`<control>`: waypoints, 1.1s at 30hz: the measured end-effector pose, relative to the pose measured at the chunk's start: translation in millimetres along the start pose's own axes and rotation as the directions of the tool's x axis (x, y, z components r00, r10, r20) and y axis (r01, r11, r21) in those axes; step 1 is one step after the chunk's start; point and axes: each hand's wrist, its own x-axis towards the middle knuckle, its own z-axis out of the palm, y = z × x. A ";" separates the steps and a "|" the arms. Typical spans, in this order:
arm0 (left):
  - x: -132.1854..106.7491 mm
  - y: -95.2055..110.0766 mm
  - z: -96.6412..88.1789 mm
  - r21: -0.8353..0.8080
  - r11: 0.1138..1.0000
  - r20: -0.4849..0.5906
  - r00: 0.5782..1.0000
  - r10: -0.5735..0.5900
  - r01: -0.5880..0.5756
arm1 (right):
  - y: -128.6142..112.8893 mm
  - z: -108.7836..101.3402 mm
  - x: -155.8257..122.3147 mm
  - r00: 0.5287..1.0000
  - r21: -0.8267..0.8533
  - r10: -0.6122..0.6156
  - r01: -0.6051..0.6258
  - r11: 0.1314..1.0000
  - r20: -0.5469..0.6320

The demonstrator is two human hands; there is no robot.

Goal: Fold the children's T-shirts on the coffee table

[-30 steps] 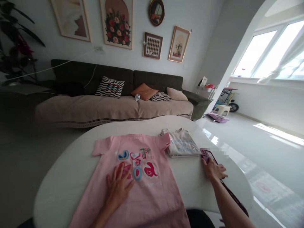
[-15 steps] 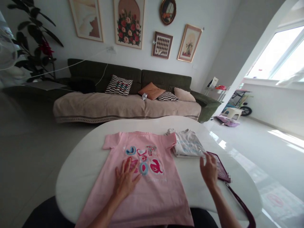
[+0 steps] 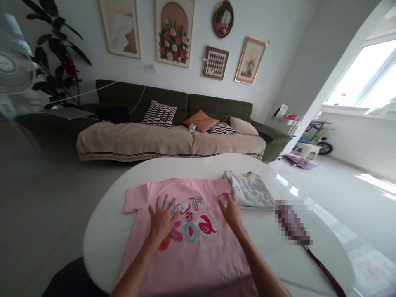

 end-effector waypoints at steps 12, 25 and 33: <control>76.5 11.6 27.2 -0.095 0.991 0.072 0.992 0.104 -0.097 | 23.6 9.8 84.4 0.978 -0.013 0.210 -0.210 0.978 -0.005; 146.3 71.3 85.2 -0.347 0.910 0.339 0.875 0.346 -0.225 | 9.4 -38.0 120.0 0.989 -0.048 0.000 -0.007 0.999 -0.146; 174.4 57.9 90.5 -0.811 0.565 0.257 0.960 0.116 0.149 | -90.9 -13.1 73.1 0.814 0.095 -0.568 0.560 0.823 0.125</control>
